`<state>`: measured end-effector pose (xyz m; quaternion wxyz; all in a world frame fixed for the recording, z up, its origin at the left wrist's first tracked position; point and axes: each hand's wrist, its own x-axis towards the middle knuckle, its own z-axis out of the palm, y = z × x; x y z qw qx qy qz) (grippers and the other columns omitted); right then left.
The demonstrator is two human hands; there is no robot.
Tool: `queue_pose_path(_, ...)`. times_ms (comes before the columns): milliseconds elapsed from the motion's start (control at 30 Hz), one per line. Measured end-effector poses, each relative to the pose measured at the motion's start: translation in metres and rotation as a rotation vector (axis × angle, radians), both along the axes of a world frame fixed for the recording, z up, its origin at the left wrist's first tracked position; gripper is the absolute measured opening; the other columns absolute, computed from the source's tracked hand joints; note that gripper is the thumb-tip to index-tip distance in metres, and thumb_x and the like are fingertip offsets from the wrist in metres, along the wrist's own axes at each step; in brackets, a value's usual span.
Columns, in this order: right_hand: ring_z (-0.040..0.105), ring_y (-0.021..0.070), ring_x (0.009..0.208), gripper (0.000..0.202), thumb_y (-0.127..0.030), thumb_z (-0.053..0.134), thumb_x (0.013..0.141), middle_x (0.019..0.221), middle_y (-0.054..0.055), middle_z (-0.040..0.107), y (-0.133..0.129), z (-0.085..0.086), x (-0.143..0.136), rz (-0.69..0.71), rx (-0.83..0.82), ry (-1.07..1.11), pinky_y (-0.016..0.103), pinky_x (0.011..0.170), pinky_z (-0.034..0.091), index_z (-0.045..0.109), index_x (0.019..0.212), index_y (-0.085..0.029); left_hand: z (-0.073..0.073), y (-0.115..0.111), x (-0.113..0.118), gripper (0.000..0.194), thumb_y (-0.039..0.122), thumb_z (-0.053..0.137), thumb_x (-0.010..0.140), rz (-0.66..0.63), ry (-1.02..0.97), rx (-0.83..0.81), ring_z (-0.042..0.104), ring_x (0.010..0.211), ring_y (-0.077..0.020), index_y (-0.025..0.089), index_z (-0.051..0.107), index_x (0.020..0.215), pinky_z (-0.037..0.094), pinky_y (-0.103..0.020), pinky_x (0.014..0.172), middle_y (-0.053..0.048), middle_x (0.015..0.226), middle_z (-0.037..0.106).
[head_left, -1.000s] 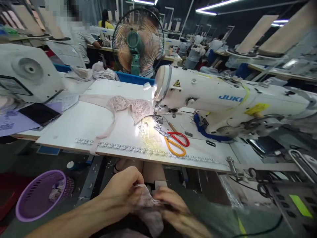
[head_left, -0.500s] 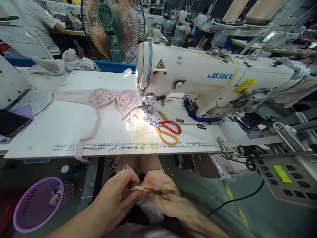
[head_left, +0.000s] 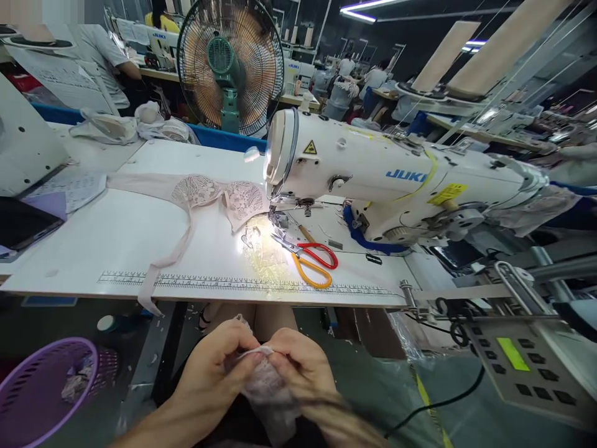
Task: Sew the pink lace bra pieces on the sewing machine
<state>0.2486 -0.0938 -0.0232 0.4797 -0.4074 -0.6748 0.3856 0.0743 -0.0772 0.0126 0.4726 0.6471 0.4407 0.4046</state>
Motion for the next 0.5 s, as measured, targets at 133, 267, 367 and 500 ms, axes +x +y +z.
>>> queue_pose_path(133, 0.059, 0.0154, 0.065, 0.024, -0.038, 0.057, 0.094, 0.074, 0.003, 0.067, -0.003, -0.010, -0.003, -0.055, -0.077, 0.055, 0.028, 0.061, 0.050, 0.071, 0.087, -0.020, 0.001, 0.002, 0.005, 0.021, 0.030, 0.065, 0.080, 0.025, -0.101, -0.130, 0.052, 0.057, -0.0115, 0.018, 0.063, 0.064, 0.044, -0.020, 0.051, 0.001, 0.063, 0.055)
queue_pose_path(267, 0.054, 0.0127, 0.062, 0.022, -0.042, 0.063, 0.090, 0.072, 0.001, 0.062, -0.009, -0.024, -0.007, -0.124, -0.225, 0.191, 0.025, 0.056, 0.043, 0.062, 0.092, -0.020, 0.001, 0.007, 0.007, 0.024, 0.036, 0.072, 0.074, 0.020, -0.158, -0.291, 0.052, 0.059, -0.0118, 0.016, 0.065, 0.064, 0.045, -0.022, 0.055, 0.001, 0.064, 0.055)
queue_pose_path(367, 0.053, 0.0112, 0.062, 0.024, -0.043, 0.066, 0.089, 0.071, -0.002, 0.060, -0.011, -0.032, -0.010, -0.133, -0.270, 0.327, 0.023, 0.057, 0.042, 0.055, 0.096, -0.022, 0.000, 0.010, 0.008, 0.028, 0.039, 0.076, 0.070, -0.002, -0.209, -0.399, 0.049, 0.058, -0.0109, 0.015, 0.063, 0.063, 0.044, -0.022, 0.054, 0.002, 0.062, 0.054)
queue_pose_path(500, 0.055, 0.0120, 0.064, 0.025, -0.043, 0.067, 0.088, 0.073, -0.002, 0.060, -0.013, -0.039, -0.017, -0.179, -0.263, 0.361, 0.023, 0.060, 0.045, 0.053, 0.095, -0.023, -0.003, 0.010, 0.008, 0.027, 0.037, 0.077, 0.071, -0.024, -0.264, -0.500, 0.049, 0.060, -0.0101, 0.015, 0.061, 0.065, 0.043, -0.021, 0.056, 0.003, 0.063, 0.056)
